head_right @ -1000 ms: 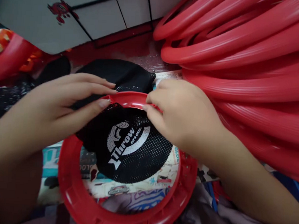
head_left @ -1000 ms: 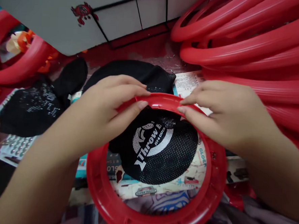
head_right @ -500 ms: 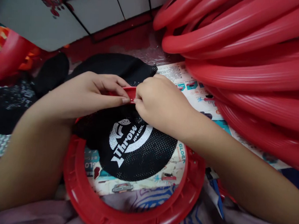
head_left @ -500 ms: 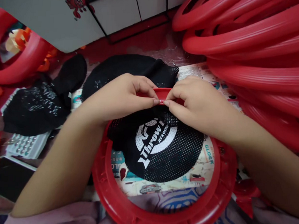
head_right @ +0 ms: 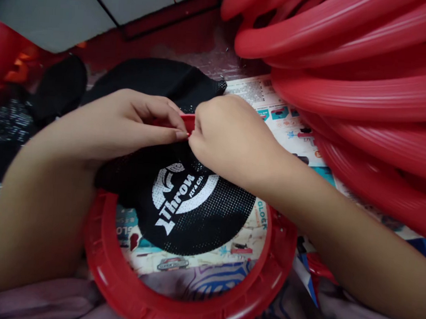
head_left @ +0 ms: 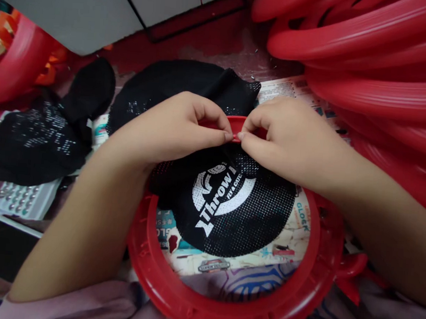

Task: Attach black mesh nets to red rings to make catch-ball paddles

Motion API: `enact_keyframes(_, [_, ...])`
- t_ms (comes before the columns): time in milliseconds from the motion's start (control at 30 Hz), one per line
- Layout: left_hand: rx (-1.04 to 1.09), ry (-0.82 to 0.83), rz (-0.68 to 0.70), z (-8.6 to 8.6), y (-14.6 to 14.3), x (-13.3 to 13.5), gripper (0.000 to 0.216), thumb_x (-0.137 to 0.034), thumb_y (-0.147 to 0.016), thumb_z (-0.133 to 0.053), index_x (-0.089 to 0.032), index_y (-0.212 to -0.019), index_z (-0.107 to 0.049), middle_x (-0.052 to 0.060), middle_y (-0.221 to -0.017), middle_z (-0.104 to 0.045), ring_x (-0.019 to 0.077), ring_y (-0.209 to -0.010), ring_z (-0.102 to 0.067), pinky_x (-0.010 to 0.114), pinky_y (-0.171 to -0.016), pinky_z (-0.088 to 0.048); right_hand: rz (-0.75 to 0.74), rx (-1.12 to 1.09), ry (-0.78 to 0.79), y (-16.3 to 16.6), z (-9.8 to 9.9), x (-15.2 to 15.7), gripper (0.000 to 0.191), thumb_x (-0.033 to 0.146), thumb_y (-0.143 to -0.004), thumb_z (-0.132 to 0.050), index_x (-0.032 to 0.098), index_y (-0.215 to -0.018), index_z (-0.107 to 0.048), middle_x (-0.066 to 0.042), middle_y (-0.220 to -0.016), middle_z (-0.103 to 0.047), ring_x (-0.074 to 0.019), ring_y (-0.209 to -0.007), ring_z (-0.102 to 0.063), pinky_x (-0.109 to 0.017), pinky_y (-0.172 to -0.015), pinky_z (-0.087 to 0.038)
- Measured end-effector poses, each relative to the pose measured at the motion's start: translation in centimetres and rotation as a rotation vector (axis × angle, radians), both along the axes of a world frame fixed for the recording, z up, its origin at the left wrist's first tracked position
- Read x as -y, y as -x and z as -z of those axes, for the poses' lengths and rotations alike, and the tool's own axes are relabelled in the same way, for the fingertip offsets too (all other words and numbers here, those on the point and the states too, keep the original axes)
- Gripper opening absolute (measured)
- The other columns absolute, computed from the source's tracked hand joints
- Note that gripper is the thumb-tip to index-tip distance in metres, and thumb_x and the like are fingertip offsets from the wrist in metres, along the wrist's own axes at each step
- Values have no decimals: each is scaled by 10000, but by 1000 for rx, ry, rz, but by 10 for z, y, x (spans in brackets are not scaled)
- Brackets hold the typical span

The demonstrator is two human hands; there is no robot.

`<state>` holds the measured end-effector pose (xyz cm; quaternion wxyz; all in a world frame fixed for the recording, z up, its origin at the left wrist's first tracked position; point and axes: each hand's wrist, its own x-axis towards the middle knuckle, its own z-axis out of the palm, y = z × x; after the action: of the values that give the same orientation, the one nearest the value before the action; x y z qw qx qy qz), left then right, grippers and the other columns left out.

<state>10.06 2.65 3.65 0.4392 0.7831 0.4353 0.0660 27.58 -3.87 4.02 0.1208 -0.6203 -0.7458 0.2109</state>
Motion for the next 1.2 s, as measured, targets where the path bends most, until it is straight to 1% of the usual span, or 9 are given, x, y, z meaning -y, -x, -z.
enact_keyframes(100, [-5, 11, -7, -1, -1, 0, 155, -316, -705, -659, -180, -734, -728, 15, -822, -685, 214, -847, -661, 336, -788, -510, -30, 5, -38, -2, 1, 1, 223, 181, -851, -520, 154, -755, -719, -72, -736, -668, -190, -707, -580, -330, -665, -396])
enact_keyframes(233, [-34, 0, 12, -4, -1, 0, 161, -314, -718, -646, -183, -742, -736, 14, -832, -672, 208, -861, -645, 333, -814, -502, -172, 28, -139, -12, 5, 6, 214, 176, -857, -531, 164, -836, -743, -70, -851, -679, -188, -802, -589, -321, -731, -419])
enact_keyframes(333, [-41, -27, 21, -4, -1, 1, 138, -292, -731, -642, -185, -738, -729, 13, -847, -663, 197, -861, -630, 316, -807, -493, -262, 75, -215, -17, 9, 10, 257, 191, -886, -494, 172, -878, -750, -79, -921, -678, -206, -848, -587, -340, -749, -425])
enact_keyframes(433, [-43, -43, 41, -3, 0, 1, 138, -286, -758, -632, -178, -747, -717, 19, -851, -666, 183, -835, -617, 305, -776, -494, -324, 169, -313, -18, 12, 14, 331, 240, -924, -433, 165, -880, -751, -102, -910, -676, -249, -852, -578, -387, -731, -405])
enact_keyframes(567, [8, -92, 87, -2, 4, 3, 164, -324, -805, -635, -181, -830, -711, 38, -930, -698, 192, -850, -634, 315, -778, -519, -331, 258, -350, -16, 13, 17, 382, 244, -945, -378, 160, -874, -744, -112, -865, -679, -263, -818, -555, -392, -667, -360])
enact_keyframes(767, [108, -273, 175, -4, 14, 3, 114, -320, -784, -681, -236, -806, -754, 41, -1241, -619, 265, -1155, -585, 348, -1014, -500, -355, 218, -369, -15, 15, 18, 328, 195, -939, -393, 152, -912, -717, -110, -914, -668, -232, -840, -533, -374, -704, -363])
enact_keyframes(867, [98, -307, 229, -5, 18, 2, 136, -315, -800, -653, -261, -834, -773, 25, -1316, -576, 246, -1107, -596, 358, -1019, -494, -370, 232, -357, -15, 15, 18, 332, 186, -944, -382, 147, -923, -711, -114, -935, -664, -231, -851, -537, -372, -714, -366])
enact_keyframes(1000, [99, -359, 258, -3, 17, 4, 131, -311, -789, -658, -246, -759, -767, 36, -1274, -591, 231, -1049, -603, 365, -1000, -493, -362, 246, -337, -14, 15, 19, 364, 183, -945, -350, 150, -906, -711, -114, -930, -659, -241, -868, -551, -381, -729, -379])
enact_keyframes(1200, [86, -378, 259, -2, 16, 4, 163, -313, -786, -645, -255, -854, -781, 56, -1232, -606, 217, -976, -609, 365, -952, -506, -363, 168, -349, -17, 18, 19, 322, 241, -928, -398, 174, -900, -712, -91, -904, -651, -244, -872, -555, -395, -754, -411])
